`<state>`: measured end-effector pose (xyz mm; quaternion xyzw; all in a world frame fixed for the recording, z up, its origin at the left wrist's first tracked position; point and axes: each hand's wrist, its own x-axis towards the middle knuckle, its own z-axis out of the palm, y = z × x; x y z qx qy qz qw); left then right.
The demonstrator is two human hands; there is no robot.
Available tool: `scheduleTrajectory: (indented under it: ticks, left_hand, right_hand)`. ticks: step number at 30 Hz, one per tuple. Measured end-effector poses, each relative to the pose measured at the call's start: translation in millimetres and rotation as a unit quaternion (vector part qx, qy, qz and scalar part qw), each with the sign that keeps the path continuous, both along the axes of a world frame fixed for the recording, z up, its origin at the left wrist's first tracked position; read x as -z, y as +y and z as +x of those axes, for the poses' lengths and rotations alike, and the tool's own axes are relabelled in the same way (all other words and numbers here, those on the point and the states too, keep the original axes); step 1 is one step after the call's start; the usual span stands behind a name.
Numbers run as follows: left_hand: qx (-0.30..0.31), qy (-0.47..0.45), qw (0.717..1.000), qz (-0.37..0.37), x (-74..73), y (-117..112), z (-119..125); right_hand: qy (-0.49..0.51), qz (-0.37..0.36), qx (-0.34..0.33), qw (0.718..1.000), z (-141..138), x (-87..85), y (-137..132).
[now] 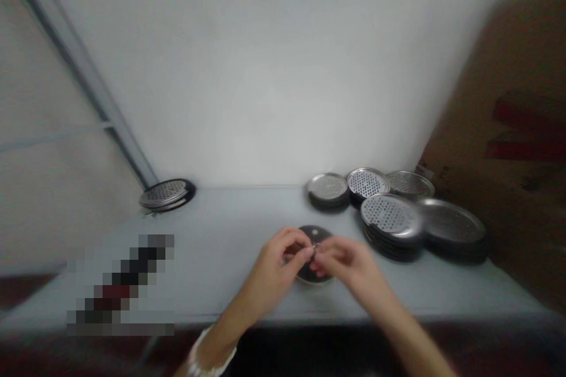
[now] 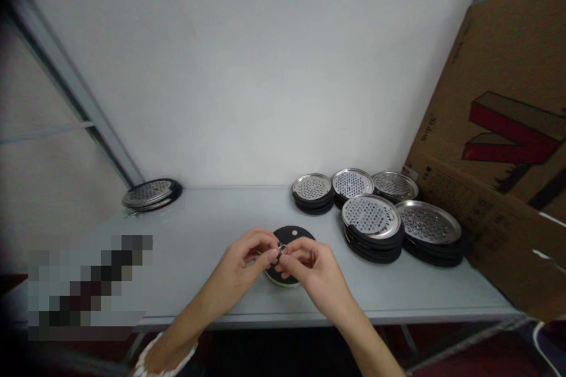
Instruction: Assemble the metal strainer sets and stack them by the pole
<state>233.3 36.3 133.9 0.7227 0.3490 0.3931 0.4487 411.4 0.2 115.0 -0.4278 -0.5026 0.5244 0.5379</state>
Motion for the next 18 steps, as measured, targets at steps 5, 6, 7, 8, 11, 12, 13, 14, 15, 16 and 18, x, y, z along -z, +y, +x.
scheduleTrajectory:
  ticks: [5,6,7,8,11,12,13,14,15,16,18]
  left_hand:
    - [0.023,0.034,0.999,-0.008,-2.9,-3.2,-1.3]
    - [0.033,0.033,0.999,-0.022,-3.4,-4.2,-1.1]
    - [0.041,0.031,0.998,-0.034,-3.8,-5.1,-0.8]
    - [0.045,0.027,0.998,-0.043,-4.2,-5.7,-0.6]
    - [0.053,0.014,0.997,-0.063,-5.5,-6.2,-1.0]
    - [0.054,0.012,0.996,-0.066,-6.1,-6.0,-1.3]
    - [0.055,0.013,0.996,-0.068,-6.8,-5.8,-1.5]
    - [0.056,0.015,0.996,-0.068,-7.5,-5.7,-1.7]
    - [0.057,0.019,0.996,-0.068,-8.0,-5.7,-1.8]
    - [0.057,0.023,0.996,-0.068,-8.4,-5.8,-1.7]
    - [0.056,0.029,0.996,-0.07,-8.3,-6.1,-1.1]
  right_hand:
    - [-0.06,0.045,0.061,0.995,-0.1,1.2,-1.2]
    - [-0.088,0.061,0.065,0.992,-0.5,1.1,-2.0]
    - [-0.117,0.078,0.066,0.988,-1.1,0.9,-3.0]
    - [-0.146,0.095,0.062,0.983,-1.8,0.6,-4.1]
    - [-0.204,0.128,0.045,0.969,-3.6,-0.3,-6.8]
    - [-0.212,0.131,0.04,0.968,-4.0,-0.3,-7.4]
    - [-0.215,0.128,0.035,0.968,-4.3,-0.3,-7.7]
    - [-0.211,0.122,0.029,0.969,-4.5,0.0,-7.9]
    - [-0.205,0.115,0.023,0.972,-4.6,0.2,-8.0]
    - [-0.199,0.109,0.017,0.974,-4.7,0.5,-8.0]
    - [-0.195,0.108,0.011,0.975,-4.9,0.7,-8.3]
